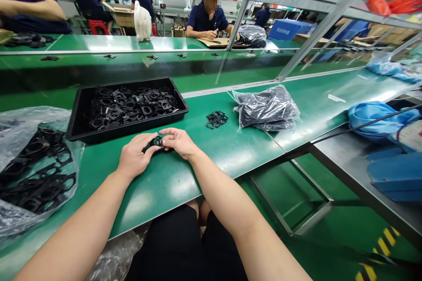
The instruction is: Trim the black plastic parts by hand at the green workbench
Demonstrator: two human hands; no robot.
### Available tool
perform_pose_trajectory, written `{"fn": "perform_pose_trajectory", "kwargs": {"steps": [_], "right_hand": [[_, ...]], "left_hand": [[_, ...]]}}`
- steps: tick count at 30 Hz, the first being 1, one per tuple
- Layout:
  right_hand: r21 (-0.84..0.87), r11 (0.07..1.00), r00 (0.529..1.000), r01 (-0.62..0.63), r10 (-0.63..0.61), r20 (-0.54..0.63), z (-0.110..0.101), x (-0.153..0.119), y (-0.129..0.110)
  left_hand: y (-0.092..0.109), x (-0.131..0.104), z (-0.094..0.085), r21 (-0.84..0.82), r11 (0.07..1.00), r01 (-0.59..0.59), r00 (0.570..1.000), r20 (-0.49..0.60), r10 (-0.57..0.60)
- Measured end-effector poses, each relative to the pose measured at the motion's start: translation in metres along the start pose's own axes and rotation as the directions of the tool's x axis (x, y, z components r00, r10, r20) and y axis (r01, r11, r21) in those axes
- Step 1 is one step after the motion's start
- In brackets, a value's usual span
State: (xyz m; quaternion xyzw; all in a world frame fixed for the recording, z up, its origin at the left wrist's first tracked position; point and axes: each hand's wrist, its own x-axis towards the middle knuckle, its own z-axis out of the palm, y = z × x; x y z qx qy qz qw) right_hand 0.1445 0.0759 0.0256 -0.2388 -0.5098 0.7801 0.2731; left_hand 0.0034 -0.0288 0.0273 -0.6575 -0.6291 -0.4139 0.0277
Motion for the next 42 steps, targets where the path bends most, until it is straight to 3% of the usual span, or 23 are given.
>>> {"fn": "perform_pose_trajectory", "kwargs": {"steps": [9,14,20,24,26,28,30,32,35,38,42], "right_hand": [[0.155,0.987,0.998,-0.046,0.04,0.045,-0.001,-0.002,-0.004],[0.129,0.991,0.999,-0.034,0.029,0.039,0.0,-0.002,-0.003],[0.149,0.989,1.0,-0.022,0.019,0.025,-0.001,0.0,-0.002],[0.076,0.997,1.0,0.014,-0.016,0.022,0.001,-0.001,-0.002],[0.026,0.999,0.999,0.034,-0.035,0.015,0.002,-0.001,-0.002],[-0.005,0.998,0.998,0.062,-0.062,-0.003,0.003,0.0,-0.001],[-0.011,0.996,0.996,0.089,-0.089,-0.026,0.003,0.001,-0.001],[-0.019,0.994,0.994,0.107,-0.107,-0.037,0.002,0.002,-0.001],[-0.042,0.993,0.994,0.109,-0.11,-0.021,0.003,0.002,0.0],[-0.072,0.993,0.995,0.098,-0.099,-0.004,0.004,0.001,0.001],[-0.113,0.988,0.995,0.102,-0.102,0.009,0.005,0.001,0.002]], "left_hand": [[0.004,0.002,-0.005,-0.043,0.999,0.014,0.999,-0.029,-0.015],[0.004,0.003,-0.005,-0.031,0.998,0.049,0.999,0.022,-0.048],[0.003,0.004,-0.004,-0.001,0.998,0.062,0.998,0.005,-0.062],[0.003,0.003,-0.004,0.005,0.999,0.041,0.999,0.011,-0.041],[0.003,0.002,-0.003,-0.033,0.997,0.063,0.998,0.014,-0.063],[0.003,0.002,0.0,-0.148,0.977,0.152,0.988,-0.011,-0.155],[0.002,0.003,0.004,-0.365,0.875,0.318,0.939,-0.005,-0.343],[0.001,0.004,0.006,-0.572,0.655,0.493,0.841,0.119,-0.528],[-0.001,0.007,0.007,-0.698,0.372,0.612,0.726,0.309,-0.614],[0.001,0.009,0.005,-0.73,0.277,0.625,0.687,0.345,-0.639],[0.004,0.011,0.002,-0.73,0.241,0.64,0.664,0.366,-0.652]]}}
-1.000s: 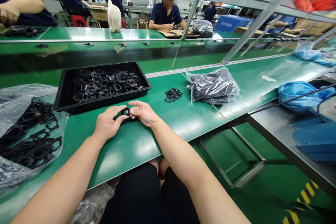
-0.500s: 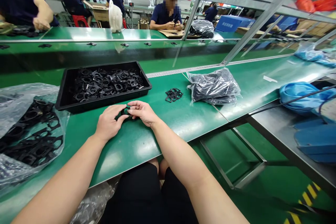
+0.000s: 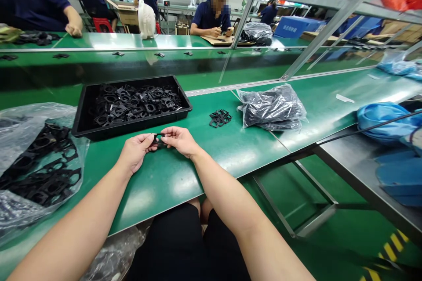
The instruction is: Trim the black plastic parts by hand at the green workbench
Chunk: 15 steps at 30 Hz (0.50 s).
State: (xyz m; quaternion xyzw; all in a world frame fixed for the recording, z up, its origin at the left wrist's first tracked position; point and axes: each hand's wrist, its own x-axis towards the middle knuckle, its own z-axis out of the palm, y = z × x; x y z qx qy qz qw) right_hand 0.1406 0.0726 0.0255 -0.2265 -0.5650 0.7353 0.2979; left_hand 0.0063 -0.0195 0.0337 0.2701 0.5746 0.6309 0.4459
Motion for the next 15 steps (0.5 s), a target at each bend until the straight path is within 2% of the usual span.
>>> {"fn": "perform_pose_trajectory", "kwargs": {"steps": [15], "right_hand": [[-0.027,1.0,1.0,0.003,-0.003,0.002,0.0014,0.0012,0.0026]], "left_hand": [[0.0,0.0038,-0.0085,-0.104,0.989,0.102,0.989,0.118,-0.09]]}}
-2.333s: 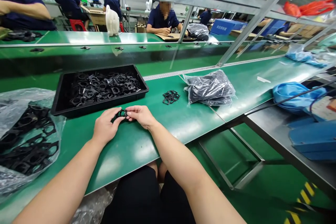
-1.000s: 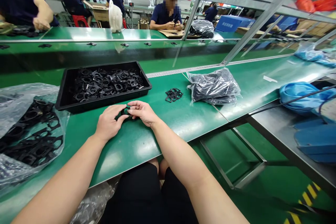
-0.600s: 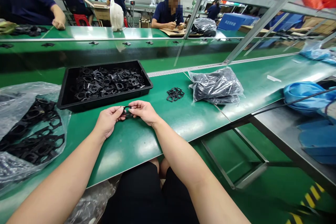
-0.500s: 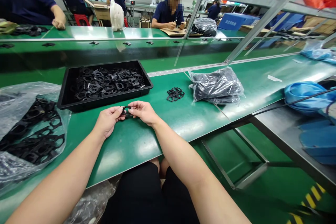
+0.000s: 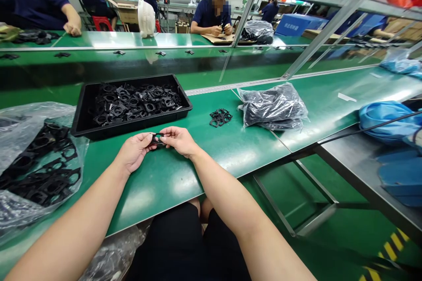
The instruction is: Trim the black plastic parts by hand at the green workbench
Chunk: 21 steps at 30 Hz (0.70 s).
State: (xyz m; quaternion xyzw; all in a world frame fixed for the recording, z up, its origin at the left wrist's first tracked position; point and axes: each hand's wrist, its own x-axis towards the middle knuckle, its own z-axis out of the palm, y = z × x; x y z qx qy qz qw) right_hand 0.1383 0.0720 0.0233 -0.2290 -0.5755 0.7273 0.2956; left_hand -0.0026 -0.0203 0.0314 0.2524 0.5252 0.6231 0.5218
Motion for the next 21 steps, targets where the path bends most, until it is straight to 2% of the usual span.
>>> {"fn": "perform_pose_trajectory", "kwargs": {"steps": [3,8,12,21], "right_hand": [[0.016,1.0,1.0,-0.008,0.008,-0.003,0.0011,-0.0001,-0.0001],[0.024,1.0,1.0,-0.018,0.017,0.014,0.0002,0.0001,0.0016],[0.022,1.0,1.0,-0.01,0.01,0.015,-0.0008,0.0021,0.004],[0.018,0.999,0.999,-0.031,0.03,0.039,0.0005,0.0019,0.0042]], "left_hand": [[-0.0003,0.0006,0.0002,-0.041,0.999,-0.008,1.0,-0.027,0.007],[-0.0016,0.0017,0.0,0.044,0.998,-0.052,0.996,-0.071,0.055],[-0.0021,0.0007,0.0023,0.016,0.996,-0.089,0.991,-0.102,0.09],[0.0015,0.0005,0.0005,0.002,0.999,-0.049,0.995,-0.085,0.049]]}}
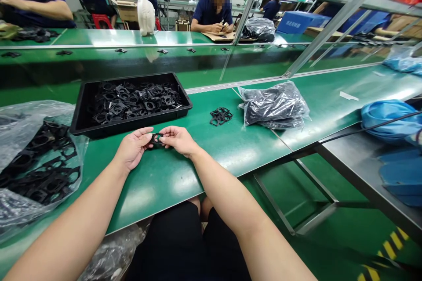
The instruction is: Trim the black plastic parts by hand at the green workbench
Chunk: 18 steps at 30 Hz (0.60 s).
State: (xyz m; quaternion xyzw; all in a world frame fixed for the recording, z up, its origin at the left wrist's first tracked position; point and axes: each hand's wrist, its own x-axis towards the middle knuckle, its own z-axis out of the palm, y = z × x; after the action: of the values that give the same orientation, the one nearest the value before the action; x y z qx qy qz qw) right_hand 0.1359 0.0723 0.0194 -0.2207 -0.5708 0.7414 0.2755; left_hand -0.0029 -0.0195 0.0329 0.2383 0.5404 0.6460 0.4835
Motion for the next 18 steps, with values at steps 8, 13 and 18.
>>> {"fn": "perform_pose_trajectory", "kwargs": {"steps": [8,13,18], "right_hand": [[-0.01,0.999,0.998,0.042,-0.042,-0.052,0.0017,0.0007,-0.0009],[0.002,0.994,0.99,0.107,-0.106,-0.095,0.0009,0.0009,-0.0005],[0.026,0.994,0.993,0.102,-0.1,-0.057,0.0029,0.0007,-0.0001]], "left_hand": [[-0.003,0.001,0.004,-0.077,0.995,-0.06,0.995,-0.087,0.053],[0.0001,-0.0011,0.0031,0.01,0.999,0.053,0.997,0.052,-0.054],[0.0033,-0.0003,-0.0018,-0.059,0.995,0.078,0.993,0.092,-0.073]]}}
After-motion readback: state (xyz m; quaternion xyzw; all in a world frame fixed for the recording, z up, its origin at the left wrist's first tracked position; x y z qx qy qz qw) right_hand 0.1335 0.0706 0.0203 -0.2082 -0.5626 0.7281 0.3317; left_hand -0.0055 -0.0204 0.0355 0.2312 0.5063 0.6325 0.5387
